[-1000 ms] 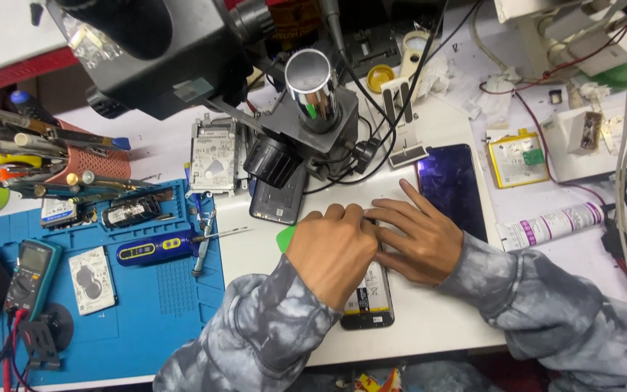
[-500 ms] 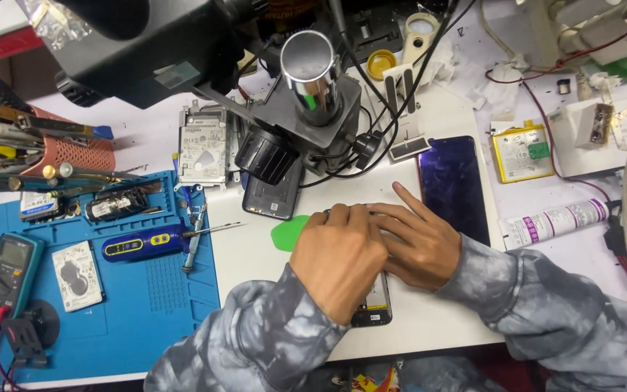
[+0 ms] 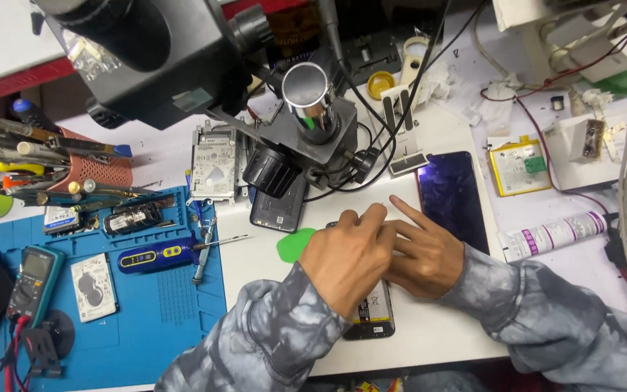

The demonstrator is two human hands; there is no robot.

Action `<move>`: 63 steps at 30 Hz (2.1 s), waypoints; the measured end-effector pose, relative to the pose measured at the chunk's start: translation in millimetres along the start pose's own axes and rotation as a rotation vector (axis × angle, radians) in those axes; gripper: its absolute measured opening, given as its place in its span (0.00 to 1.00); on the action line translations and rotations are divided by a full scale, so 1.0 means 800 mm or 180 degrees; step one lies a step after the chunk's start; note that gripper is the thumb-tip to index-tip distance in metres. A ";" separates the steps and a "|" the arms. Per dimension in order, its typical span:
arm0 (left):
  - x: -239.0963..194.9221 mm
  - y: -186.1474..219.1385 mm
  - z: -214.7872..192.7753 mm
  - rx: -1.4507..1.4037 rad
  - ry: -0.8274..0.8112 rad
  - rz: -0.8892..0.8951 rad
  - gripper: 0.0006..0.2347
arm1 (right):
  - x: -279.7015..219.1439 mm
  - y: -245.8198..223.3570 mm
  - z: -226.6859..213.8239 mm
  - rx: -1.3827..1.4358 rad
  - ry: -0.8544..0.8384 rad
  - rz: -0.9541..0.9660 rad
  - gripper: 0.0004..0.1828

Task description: The person uses a green plastic spudger to pry and lift a small component or ribbon cable near the top edge of a disassembled smartphone. The hands repeatedly insert the tool under the part and gently lever it upward while stabilizing the phone body.

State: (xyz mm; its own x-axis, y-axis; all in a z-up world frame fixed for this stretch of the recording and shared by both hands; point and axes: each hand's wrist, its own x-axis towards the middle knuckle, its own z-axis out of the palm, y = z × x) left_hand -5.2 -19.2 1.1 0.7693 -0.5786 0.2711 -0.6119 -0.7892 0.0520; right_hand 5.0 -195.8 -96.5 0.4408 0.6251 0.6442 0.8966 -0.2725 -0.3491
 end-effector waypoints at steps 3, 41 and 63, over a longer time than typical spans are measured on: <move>0.007 0.001 -0.010 0.0088 0.0021 0.0004 0.03 | 0.000 0.002 0.002 -0.0057 0.0037 -0.0006 0.04; -0.008 -0.021 0.003 0.0177 -0.0427 -0.0417 0.04 | 0.019 -0.005 -0.007 -0.0024 -0.0201 0.0209 0.03; -0.013 -0.007 -0.015 0.0420 -0.0811 -0.0437 0.04 | 0.035 -0.006 -0.026 -0.0008 -0.0325 -0.0130 0.05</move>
State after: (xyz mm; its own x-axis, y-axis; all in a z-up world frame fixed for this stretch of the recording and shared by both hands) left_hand -11.8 -6.1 9.4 0.8746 -0.4845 0.0199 -0.4828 -0.8738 -0.0582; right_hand 14.1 -192.6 -62.7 0.3972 0.7070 0.5851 0.9140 -0.2469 -0.3220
